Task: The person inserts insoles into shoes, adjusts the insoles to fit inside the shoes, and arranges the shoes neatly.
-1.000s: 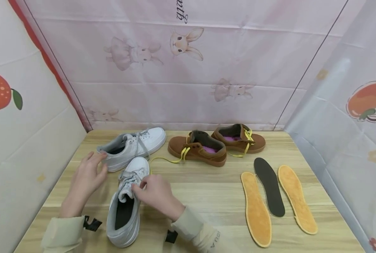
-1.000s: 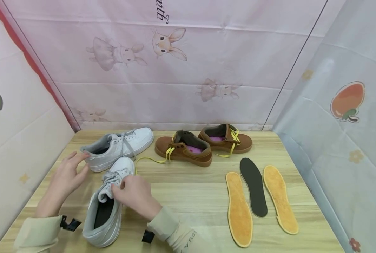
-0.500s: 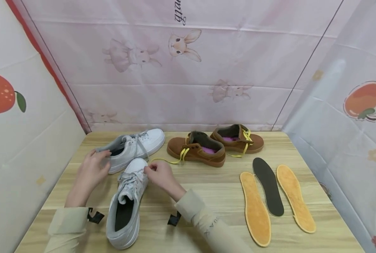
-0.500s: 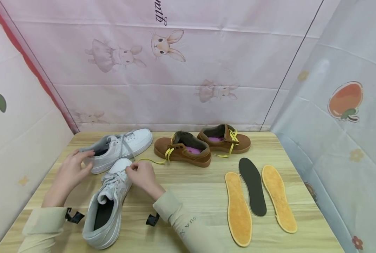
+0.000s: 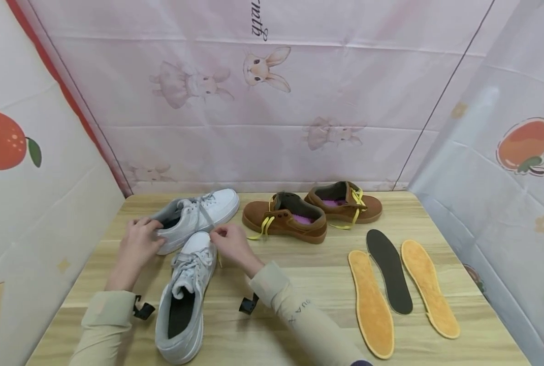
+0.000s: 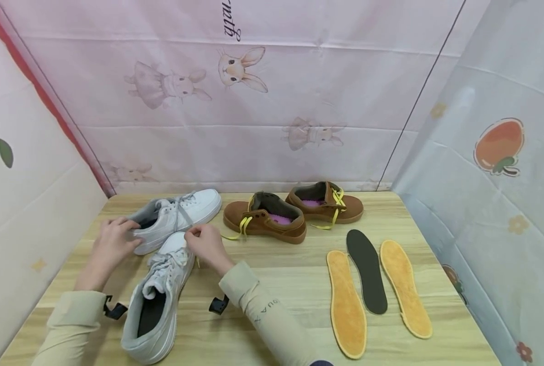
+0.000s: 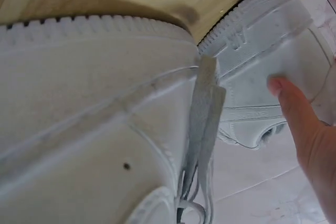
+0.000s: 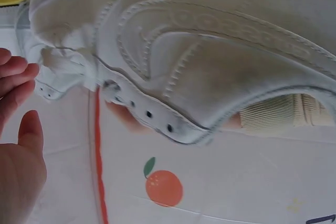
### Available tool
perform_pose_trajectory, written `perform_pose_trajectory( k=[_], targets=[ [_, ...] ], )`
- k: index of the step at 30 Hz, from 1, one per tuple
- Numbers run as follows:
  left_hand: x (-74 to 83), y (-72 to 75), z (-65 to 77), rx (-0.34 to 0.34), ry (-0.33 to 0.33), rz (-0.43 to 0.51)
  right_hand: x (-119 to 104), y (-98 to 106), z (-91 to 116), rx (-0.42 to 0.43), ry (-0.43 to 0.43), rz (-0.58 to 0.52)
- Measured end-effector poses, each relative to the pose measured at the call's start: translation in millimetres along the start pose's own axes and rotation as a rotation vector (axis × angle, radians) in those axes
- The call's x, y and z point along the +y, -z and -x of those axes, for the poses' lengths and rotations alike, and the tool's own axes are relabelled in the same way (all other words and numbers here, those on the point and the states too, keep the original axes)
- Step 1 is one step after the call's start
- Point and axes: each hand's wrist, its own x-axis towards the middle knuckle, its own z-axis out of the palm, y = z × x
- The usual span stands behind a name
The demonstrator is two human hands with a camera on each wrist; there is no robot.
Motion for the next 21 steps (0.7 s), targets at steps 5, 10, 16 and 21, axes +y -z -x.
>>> perform_pose_trajectory(
  k=[5,10,16,21],
  targets=[
    [0.3,-3.1,-1.1,0.002,0.052,0.034,7.6,0.9,-6.4,-0.011,-0.008,0.019],
    [0.6,-6.7,-1.9,0.044,0.063,0.11,10.8,2.4,-6.9,-0.034,-0.012,0.022],
    [3.1,-9.4,-3.4,0.076,0.068,0.122,15.2,0.4,-5.7,-0.048,-0.035,0.004],
    [6.7,-8.0,-7.8,0.131,0.046,0.111,16.5,-1.4,-6.5,-0.051,-0.011,-0.011]
  ],
)
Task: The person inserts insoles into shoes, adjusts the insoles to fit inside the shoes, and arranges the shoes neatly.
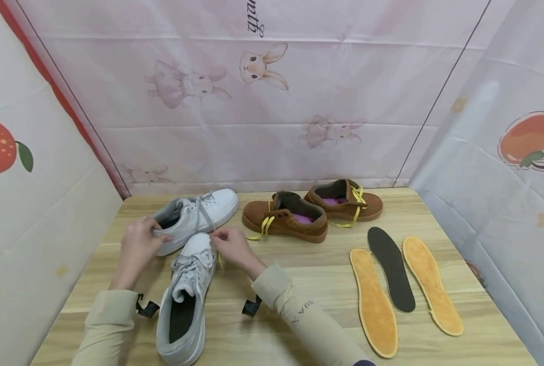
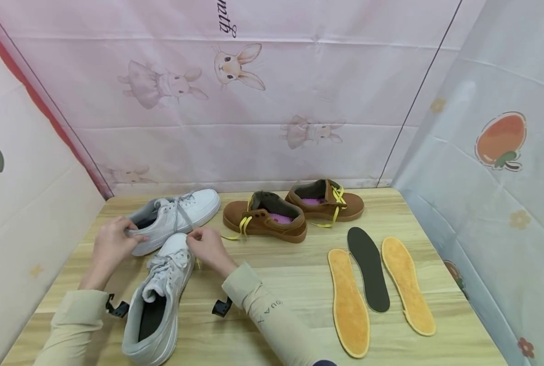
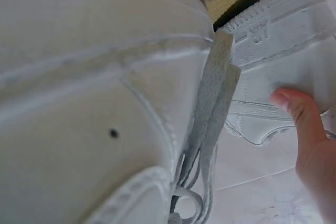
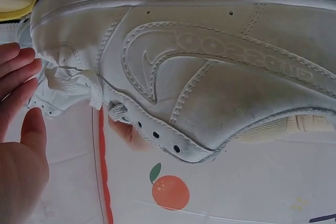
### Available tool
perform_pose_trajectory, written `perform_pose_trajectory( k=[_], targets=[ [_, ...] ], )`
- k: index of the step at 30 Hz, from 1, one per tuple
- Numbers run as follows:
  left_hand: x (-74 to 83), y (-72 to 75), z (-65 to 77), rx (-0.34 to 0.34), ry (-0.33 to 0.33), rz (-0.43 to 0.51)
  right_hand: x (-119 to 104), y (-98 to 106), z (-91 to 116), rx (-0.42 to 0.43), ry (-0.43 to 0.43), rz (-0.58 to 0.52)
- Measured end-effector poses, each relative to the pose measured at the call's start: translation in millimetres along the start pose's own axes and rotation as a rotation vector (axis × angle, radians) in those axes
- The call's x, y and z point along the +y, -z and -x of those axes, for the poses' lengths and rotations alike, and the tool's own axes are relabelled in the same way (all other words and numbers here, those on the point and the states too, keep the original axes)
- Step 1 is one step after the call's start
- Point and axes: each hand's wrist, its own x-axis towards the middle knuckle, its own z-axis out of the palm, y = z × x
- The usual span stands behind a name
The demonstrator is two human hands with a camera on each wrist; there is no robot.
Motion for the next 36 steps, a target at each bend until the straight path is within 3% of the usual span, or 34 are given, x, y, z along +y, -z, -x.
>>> perform_pose_trajectory(
  k=[9,17,29,36],
  targets=[
    [4.0,-1.5,-0.3,0.101,-0.069,-0.011,-4.0,1.2,-0.5,-0.004,0.0,0.014],
    [10.3,7.9,0.9,0.204,-0.095,-0.026,-7.9,0.1,-2.8,-0.015,-0.013,0.012],
    [30.5,24.7,3.0,0.286,-0.143,-0.052,-30.1,8.4,-4.8,-0.093,-0.023,-0.083],
    [50.4,34.2,7.9,0.345,-0.248,-0.066,-40.3,13.1,-3.7,-0.112,-0.074,-0.096]
  ],
)
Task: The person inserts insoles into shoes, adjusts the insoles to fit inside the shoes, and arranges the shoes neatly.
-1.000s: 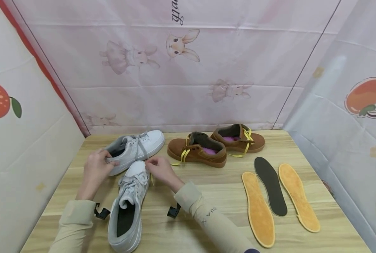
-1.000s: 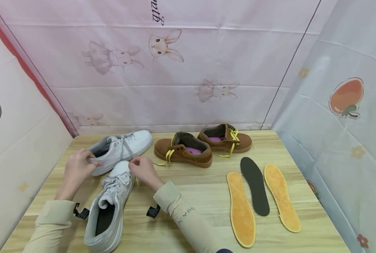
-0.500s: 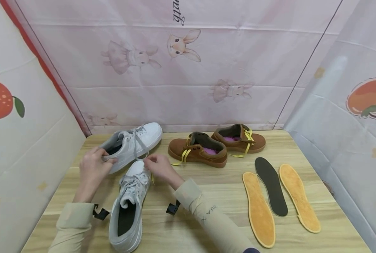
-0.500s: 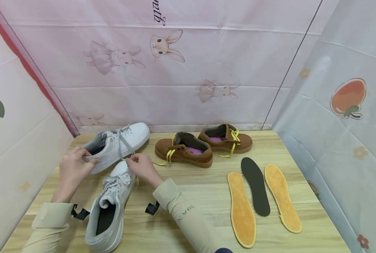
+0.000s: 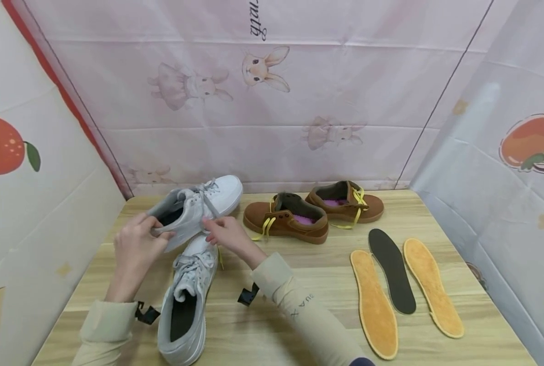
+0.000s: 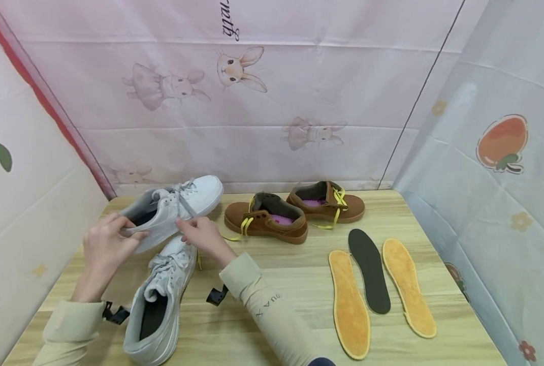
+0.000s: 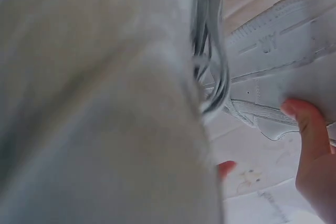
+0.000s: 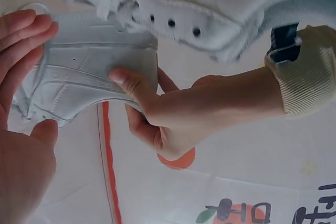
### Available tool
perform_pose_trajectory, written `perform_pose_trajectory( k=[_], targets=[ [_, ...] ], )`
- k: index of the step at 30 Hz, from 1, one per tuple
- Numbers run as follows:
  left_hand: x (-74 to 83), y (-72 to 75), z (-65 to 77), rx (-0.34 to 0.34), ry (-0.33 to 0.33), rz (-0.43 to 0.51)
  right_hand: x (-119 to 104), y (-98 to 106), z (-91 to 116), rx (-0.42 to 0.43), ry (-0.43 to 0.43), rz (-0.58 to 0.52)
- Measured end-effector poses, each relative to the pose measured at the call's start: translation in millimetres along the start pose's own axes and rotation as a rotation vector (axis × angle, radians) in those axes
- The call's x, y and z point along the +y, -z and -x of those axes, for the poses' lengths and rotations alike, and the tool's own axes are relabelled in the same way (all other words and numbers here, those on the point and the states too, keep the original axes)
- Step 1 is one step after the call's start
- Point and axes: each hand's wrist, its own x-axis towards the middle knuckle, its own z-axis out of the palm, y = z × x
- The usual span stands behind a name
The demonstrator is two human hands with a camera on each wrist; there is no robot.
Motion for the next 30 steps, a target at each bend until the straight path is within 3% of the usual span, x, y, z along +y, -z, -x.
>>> perform_pose_trajectory(
  k=[4,11,14,20,23,30],
  targets=[
    [15.7,7.2,-4.1,0.005,-0.073,0.015,-9.0,3.5,4.8,0.012,-0.033,0.029],
    [37.2,21.4,-10.5,0.053,-0.103,0.051,-25.7,4.5,13.3,0.122,-0.048,0.034],
    [44.4,30.8,-11.5,0.005,-0.115,0.036,-31.2,4.9,17.7,0.153,-0.055,0.047],
    [62.4,45.1,-6.7,-0.047,-0.177,0.012,-46.6,8.4,32.4,0.182,-0.063,0.207],
    [72.2,47.7,-3.2,-0.046,-0.198,-0.006,-53.1,9.3,39.9,0.184,-0.015,0.262],
    [89.9,53.7,0.9,0.009,-0.18,0.007,-58.5,9.5,50.0,0.256,0.179,0.347]
  ],
)
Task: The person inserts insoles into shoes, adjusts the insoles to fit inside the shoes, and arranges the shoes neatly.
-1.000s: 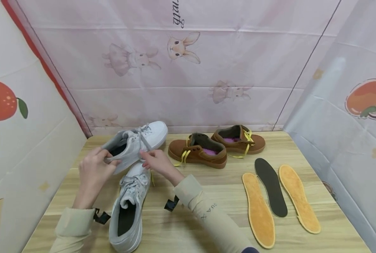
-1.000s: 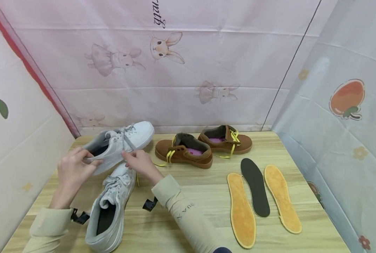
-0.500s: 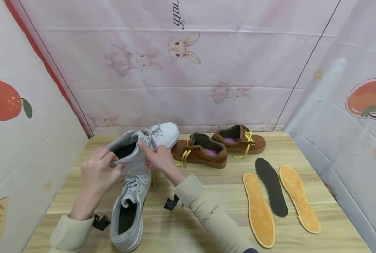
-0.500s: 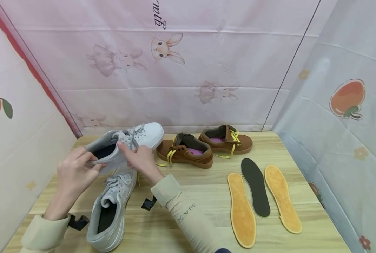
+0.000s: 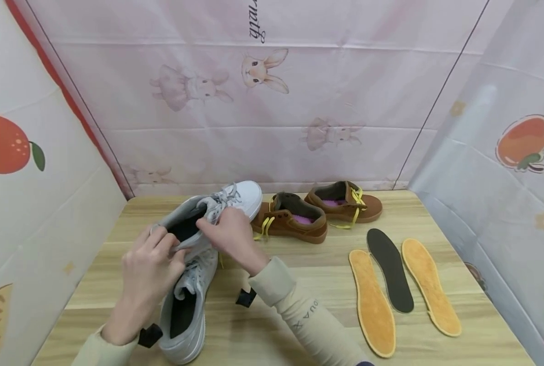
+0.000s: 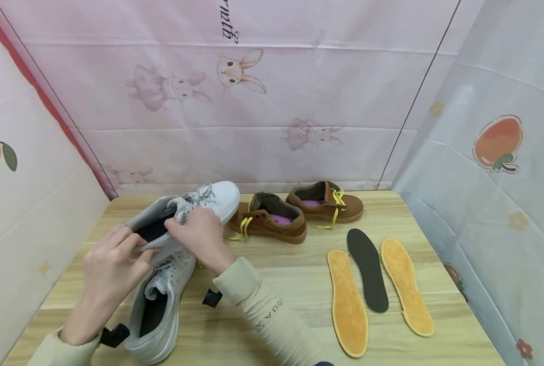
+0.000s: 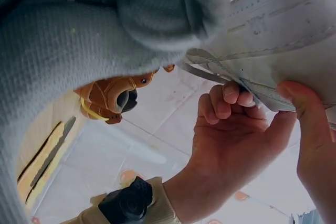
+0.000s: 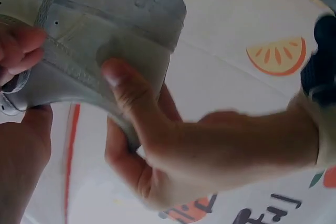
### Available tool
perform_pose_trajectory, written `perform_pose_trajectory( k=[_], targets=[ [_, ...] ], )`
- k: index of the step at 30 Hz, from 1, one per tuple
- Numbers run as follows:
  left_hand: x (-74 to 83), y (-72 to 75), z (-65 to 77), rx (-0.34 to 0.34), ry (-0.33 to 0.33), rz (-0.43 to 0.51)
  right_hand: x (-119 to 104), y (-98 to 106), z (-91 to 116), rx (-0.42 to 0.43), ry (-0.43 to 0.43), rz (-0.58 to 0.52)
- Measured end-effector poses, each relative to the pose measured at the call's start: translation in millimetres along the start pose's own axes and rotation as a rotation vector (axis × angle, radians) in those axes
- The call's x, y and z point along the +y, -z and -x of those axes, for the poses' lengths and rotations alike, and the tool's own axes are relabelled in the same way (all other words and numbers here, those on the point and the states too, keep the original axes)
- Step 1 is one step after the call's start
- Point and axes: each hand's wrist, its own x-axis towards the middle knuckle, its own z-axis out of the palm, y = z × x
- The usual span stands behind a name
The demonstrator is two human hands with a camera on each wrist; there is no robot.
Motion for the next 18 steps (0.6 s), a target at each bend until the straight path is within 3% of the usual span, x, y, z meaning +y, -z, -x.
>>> perform_pose_trajectory(
  k=[6,14,18],
  targets=[
    [6.7,9.2,-5.3,0.066,-0.023,-0.011,-6.0,2.1,5.6,0.041,0.075,0.008],
    [25.1,29.9,-7.3,0.007,-0.042,0.003,-13.1,8.4,15.3,0.182,0.169,0.145],
    [36.3,36.4,-8.1,0.03,-0.041,0.029,-13.8,13.1,21.2,0.239,0.23,0.175]
  ],
)
